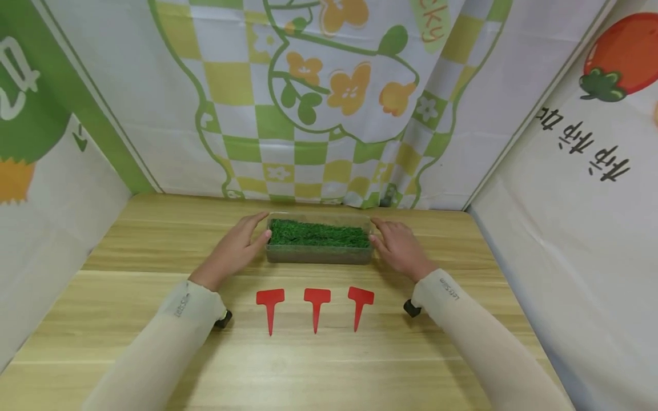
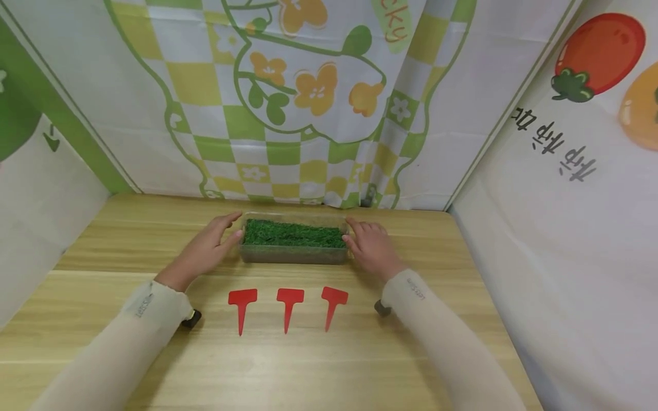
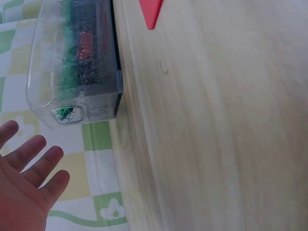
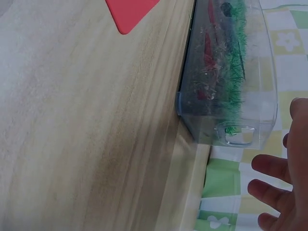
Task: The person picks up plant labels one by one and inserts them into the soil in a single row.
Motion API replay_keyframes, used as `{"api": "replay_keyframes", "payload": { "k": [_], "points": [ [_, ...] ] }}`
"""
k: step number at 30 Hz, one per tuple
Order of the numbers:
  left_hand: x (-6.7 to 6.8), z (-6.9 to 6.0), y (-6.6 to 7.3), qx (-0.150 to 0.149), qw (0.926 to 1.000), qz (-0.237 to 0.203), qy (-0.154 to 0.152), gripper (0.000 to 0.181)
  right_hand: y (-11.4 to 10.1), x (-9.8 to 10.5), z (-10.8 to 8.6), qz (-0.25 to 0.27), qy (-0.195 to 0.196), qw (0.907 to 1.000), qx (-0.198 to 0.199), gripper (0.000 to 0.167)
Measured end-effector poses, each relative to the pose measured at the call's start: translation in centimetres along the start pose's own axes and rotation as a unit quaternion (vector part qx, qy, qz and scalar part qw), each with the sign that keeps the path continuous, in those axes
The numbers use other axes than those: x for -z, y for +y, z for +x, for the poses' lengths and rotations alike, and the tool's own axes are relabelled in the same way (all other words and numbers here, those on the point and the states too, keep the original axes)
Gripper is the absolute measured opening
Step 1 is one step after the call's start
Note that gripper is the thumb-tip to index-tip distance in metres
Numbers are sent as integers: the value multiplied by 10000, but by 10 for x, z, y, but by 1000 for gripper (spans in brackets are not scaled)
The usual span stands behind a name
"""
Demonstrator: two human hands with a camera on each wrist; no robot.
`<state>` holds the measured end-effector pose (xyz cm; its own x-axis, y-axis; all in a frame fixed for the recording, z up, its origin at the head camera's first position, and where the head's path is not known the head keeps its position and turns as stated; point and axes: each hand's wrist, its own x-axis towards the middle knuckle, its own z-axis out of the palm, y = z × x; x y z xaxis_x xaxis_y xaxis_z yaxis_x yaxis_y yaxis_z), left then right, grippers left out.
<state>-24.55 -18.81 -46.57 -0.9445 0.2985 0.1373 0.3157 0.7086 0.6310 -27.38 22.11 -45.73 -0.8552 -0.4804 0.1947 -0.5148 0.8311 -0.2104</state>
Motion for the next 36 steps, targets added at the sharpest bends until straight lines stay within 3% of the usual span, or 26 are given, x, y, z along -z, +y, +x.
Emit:
{"api": "replay_keyframes", "payload": {
  "k": [17,27,36],
  "points": [
    [-8,6,5,-79,9994,235,-221,57,-6,-8,2,-25,-327,9992,-225,60],
    [-9,6,-2,210,9969,552,-512,63,-7,-11,2,340,-486,9974,-410,58],
    [-9,5,-2,347,9961,538,-612,63,-9,-10,2,543,-535,9958,-509,56]
  ]
}}
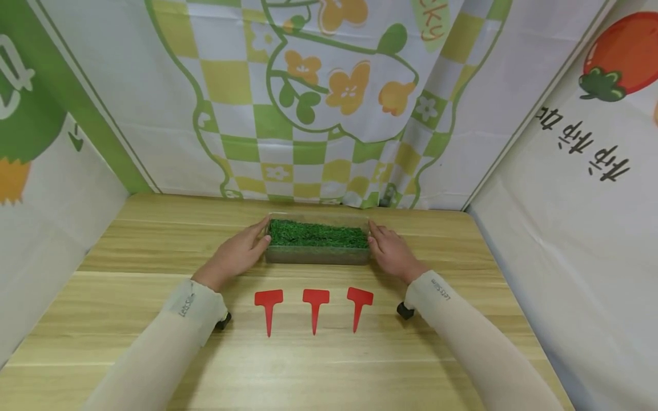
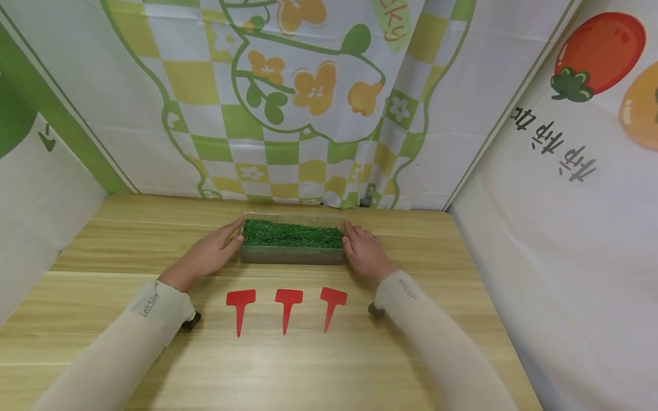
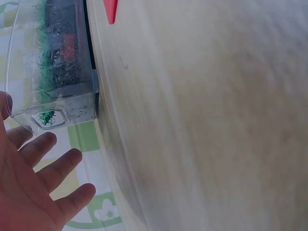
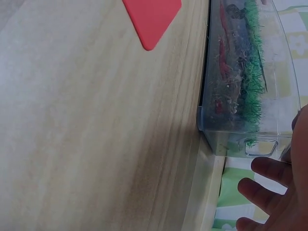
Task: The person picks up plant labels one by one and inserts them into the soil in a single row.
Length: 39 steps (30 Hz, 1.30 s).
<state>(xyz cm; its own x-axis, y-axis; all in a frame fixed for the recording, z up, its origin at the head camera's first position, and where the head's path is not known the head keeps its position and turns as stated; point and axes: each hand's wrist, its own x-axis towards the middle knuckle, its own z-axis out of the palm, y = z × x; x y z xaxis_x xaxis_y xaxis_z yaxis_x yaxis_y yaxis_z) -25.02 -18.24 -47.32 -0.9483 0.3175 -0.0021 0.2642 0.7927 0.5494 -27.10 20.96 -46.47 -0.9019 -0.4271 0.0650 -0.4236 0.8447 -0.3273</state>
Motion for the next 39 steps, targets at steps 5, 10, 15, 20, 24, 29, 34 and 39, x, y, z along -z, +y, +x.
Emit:
{"api": "replay_keyframes", "payload": {
  "k": [5,10,15,20,24,29,34,39],
  "points": [
    [0,-3,2,57,10000,65,-47,64,0,-3,-2,65,-1,10000,0,56],
    [1,-6,5,86,9999,66,-24,65,1,-7,-3,217,50,9997,-41,56],
    [1,-9,6,186,9998,10,-77,65,3,-8,-5,298,40,9995,-4,56],
    [3,-12,8,180,9997,-55,-140,64,3,-9,-7,395,56,9992,44,57],
    [5,-15,10,186,9995,-35,-236,65,3,-10,-9,479,92,9988,76,57],
    [9,-18,10,195,9992,167,-314,66,3,-12,-11,587,142,9981,84,56],
    [9,-19,7,184,9989,286,-320,66,3,-14,-13,611,233,9977,155,56],
    [8,-22,8,233,9990,216,-314,65,4,-17,-16,657,265,9973,183,57]
  ]
}}
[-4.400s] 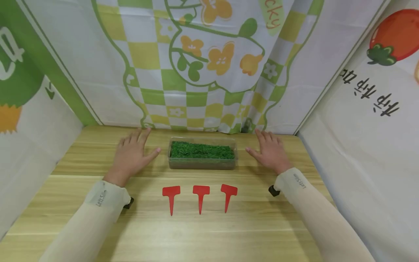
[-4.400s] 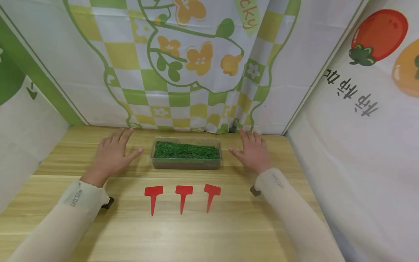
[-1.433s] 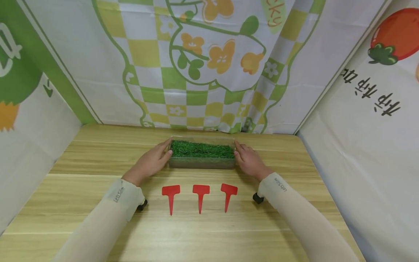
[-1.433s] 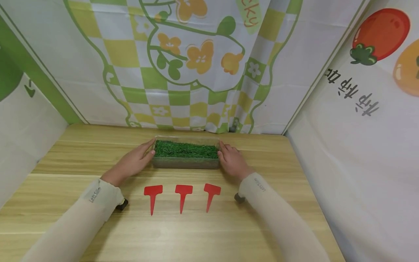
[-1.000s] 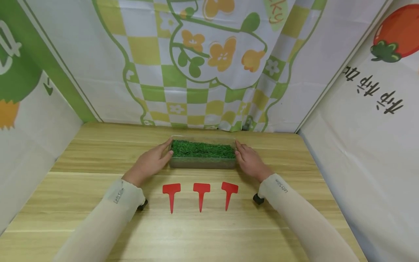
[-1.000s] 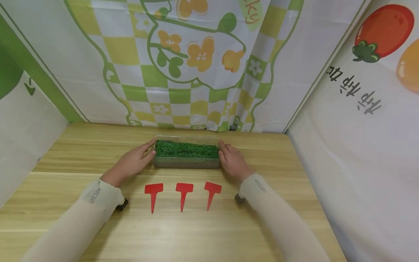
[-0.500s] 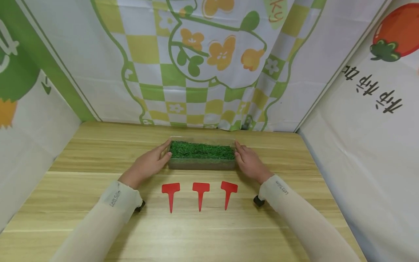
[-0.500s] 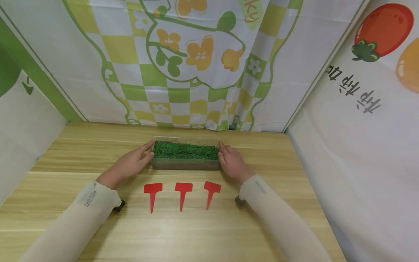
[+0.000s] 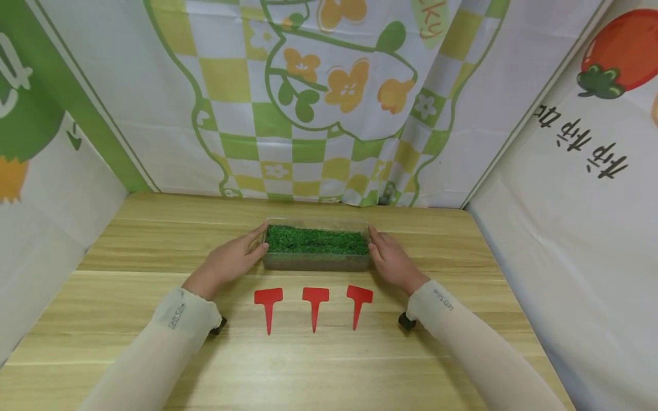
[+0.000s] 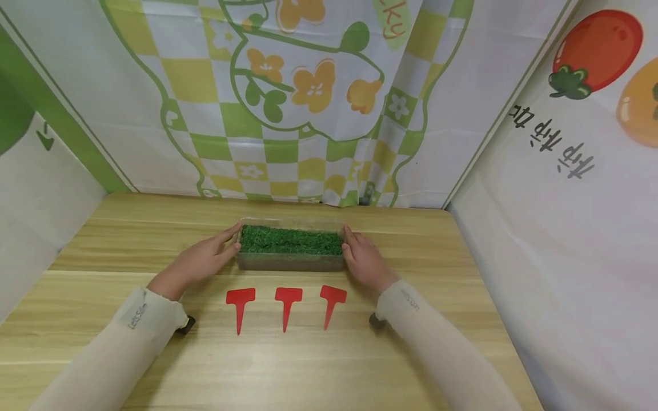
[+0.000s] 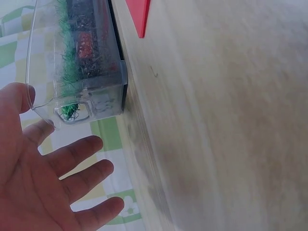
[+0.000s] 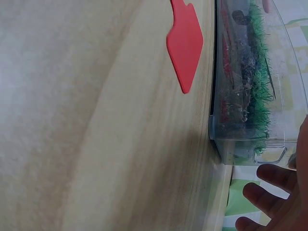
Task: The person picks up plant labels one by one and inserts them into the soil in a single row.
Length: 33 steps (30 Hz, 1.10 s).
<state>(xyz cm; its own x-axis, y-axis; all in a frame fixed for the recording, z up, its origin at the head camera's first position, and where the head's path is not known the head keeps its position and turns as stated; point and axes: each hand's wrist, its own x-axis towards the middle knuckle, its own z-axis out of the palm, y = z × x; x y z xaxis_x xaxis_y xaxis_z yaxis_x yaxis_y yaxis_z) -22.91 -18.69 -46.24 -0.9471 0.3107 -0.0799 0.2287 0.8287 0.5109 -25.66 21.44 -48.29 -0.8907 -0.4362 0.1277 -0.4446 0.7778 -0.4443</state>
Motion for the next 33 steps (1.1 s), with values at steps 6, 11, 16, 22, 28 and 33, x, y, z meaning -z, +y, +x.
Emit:
{"api": "replay_keyframes", "payload": {
  "k": [6,11,16,22,28,33],
  "points": [
    [-2,-2,-2,-61,10000,4,61,65,0,-2,-2,73,81,9999,13,56],
    [-3,-2,-3,-85,9999,-38,86,66,-3,-1,-3,54,82,10000,-10,56],
    [-3,-2,-3,-87,9999,4,97,65,-4,-1,-4,220,26,9996,-148,56],
    [-3,-3,-1,-98,9999,-7,100,65,-1,0,-9,685,23,9967,-439,57],
    [-3,-5,-1,-44,10000,30,60,64,0,3,-13,427,17,9978,-505,60],
    [-3,-6,-2,6,10000,53,30,64,2,3,-13,257,-98,9978,-609,60]
  ]
}}
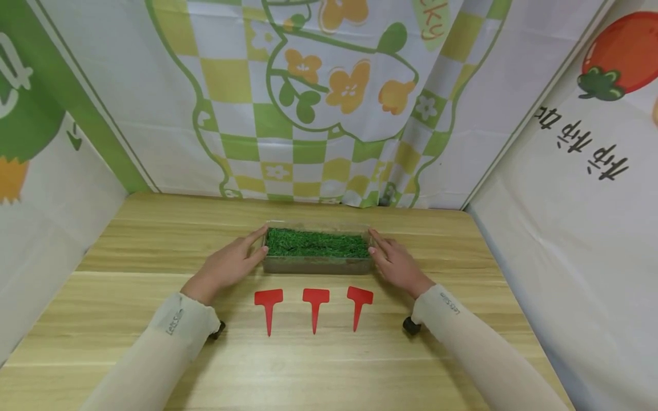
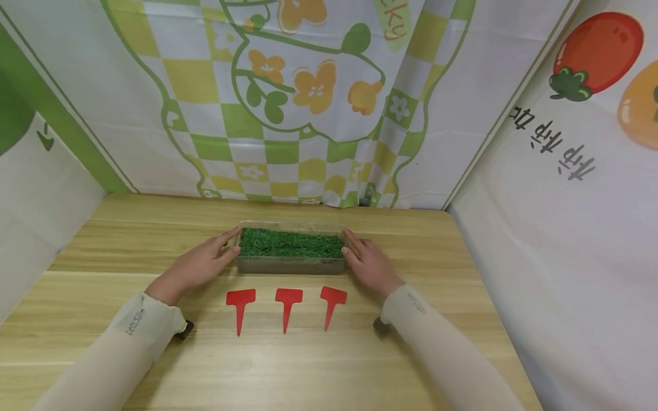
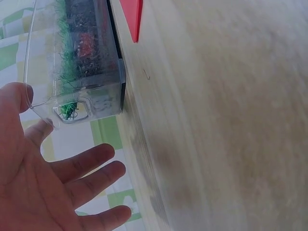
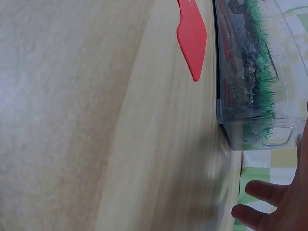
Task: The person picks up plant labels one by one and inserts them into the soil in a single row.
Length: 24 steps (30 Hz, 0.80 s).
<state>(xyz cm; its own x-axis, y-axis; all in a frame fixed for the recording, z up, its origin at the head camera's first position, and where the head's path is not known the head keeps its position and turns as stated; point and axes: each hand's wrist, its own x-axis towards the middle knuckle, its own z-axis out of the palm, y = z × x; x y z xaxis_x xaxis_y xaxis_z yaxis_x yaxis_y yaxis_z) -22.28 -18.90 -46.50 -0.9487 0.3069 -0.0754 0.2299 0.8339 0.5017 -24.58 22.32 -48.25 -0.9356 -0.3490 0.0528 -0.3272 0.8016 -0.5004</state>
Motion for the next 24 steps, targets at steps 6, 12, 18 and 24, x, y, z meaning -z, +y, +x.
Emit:
{"api": "replay_keyframes", "payload": {
  "k": [6,12,18,24],
  "points": [
    [-2,0,1,-11,9999,118,65,64,4,-1,-1,82,-196,9997,-90,61],
    [-1,1,5,-34,9998,130,128,64,6,-2,-1,252,-382,9988,-189,65],
    [-2,0,5,-197,9994,182,207,64,7,-2,-2,314,-375,9983,-332,65],
    [-1,-7,1,-257,9984,126,493,67,7,-5,-1,276,-408,9984,-295,65]
  ]
}}
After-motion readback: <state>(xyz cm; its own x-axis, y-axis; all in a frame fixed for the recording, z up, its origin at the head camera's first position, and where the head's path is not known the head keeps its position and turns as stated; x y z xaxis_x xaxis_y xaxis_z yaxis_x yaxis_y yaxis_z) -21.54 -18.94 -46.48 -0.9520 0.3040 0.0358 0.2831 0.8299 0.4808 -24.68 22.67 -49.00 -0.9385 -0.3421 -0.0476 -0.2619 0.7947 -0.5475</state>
